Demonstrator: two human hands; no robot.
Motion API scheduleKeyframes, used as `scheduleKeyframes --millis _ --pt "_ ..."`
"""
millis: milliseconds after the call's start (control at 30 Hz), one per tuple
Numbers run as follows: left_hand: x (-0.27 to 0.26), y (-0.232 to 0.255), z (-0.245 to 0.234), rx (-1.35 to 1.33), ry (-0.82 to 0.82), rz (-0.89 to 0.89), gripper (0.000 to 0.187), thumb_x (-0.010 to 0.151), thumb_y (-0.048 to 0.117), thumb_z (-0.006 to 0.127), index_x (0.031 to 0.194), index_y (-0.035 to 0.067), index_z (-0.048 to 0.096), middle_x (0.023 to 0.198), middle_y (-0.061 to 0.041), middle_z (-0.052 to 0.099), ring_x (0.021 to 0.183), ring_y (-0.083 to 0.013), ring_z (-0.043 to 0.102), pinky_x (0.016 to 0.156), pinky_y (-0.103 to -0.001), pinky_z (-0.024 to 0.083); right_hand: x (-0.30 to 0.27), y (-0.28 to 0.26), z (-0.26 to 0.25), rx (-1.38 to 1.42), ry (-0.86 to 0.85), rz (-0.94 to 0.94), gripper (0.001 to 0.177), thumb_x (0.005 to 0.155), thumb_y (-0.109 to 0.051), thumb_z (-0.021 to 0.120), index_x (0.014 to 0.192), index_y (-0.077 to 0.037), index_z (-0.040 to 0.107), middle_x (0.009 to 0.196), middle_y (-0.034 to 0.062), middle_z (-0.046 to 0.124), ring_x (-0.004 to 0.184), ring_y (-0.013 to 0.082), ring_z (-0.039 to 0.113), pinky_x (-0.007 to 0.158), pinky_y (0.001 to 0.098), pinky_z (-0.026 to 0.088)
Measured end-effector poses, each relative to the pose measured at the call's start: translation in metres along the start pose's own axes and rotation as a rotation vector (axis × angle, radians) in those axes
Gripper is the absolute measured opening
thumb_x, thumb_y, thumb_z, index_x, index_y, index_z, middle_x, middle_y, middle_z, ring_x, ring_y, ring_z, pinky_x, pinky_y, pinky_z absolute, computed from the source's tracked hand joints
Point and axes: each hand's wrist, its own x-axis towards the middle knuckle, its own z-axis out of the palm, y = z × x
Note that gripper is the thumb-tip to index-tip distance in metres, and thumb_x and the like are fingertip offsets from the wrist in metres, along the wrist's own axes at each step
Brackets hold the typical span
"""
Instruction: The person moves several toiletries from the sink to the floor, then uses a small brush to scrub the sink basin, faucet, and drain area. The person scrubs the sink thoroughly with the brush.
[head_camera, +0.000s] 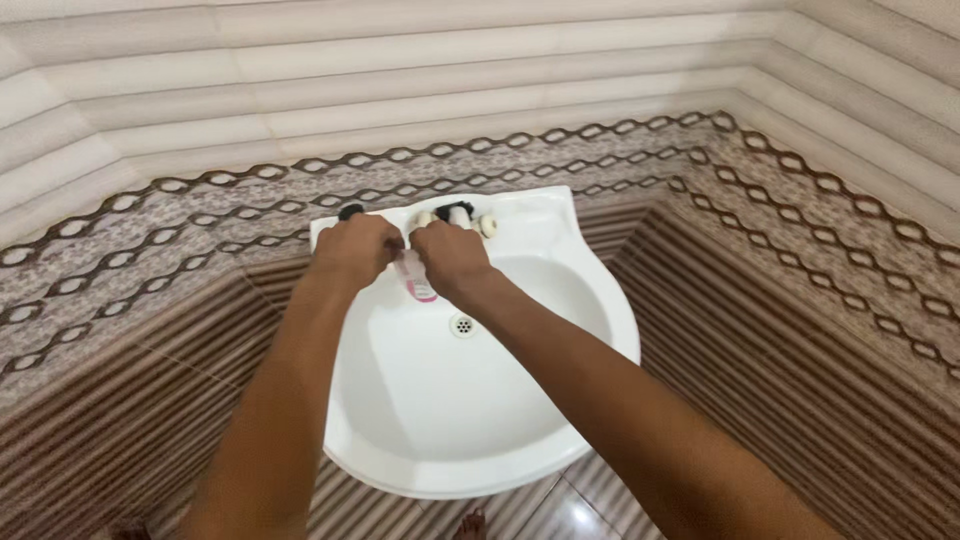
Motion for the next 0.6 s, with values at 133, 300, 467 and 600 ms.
scheduleKeyframes --millis 133,300,467,600 --pt "-0.019 0.022 -0.015 0.01 -0.039 0.075 0.021 0.089 0.024 0.075 0.109 0.024 0.081 0.106 -0.003 0.078 0.092 -0.0242 0.073 0.084 -0.042 0.057 -0.024 -0.002 -0.029 -0.008 -0.078 0.047 0.014 0.084 -0.007 0.068 0.097 -0.011 0.073 0.099 0.0142 0.073 0.091 0.0334 0.073 0.073 0.0467 0.058" --pt "-0.035 0.071 -0.02 -0.052 -0.189 0.063 0.019 0.089 0.021 0.076 0.108 0.02 0.082 0.096 -0.004 0.081 0.076 -0.0202 0.075 0.075 -0.039 0.06 -0.072 0.019 -0.064 0.068 -0.084 0.093 0.014 0.085 -0.009 0.07 0.098 -0.012 0.074 0.096 0.0117 0.074 0.089 0.0322 0.074 0.073 0.0463 0.058" --pt "-0.045 0.134 -0.008 -0.094 -0.235 0.194 0.023 0.088 0.026 0.079 0.109 0.017 0.081 0.089 -0.008 0.079 0.07 -0.017 0.072 0.067 -0.038 0.058 -0.13 0.057 -0.1 0.029 -0.048 0.128 0.015 0.084 -0.016 0.074 0.098 -0.013 0.076 0.096 0.0137 0.074 0.089 0.0336 0.073 0.074 0.0473 0.058" --pt "-0.039 0.205 0.005 -0.122 -0.245 0.333 0.022 0.087 0.021 0.078 0.106 0.013 0.084 0.08 -0.011 0.08 0.066 -0.0187 0.072 0.062 -0.037 0.058 -0.182 0.106 -0.133 -0.008 -0.037 0.216 0.014 0.083 -0.013 0.072 0.096 -0.014 0.077 0.097 0.0131 0.075 0.093 0.0334 0.074 0.076 0.0481 0.058"
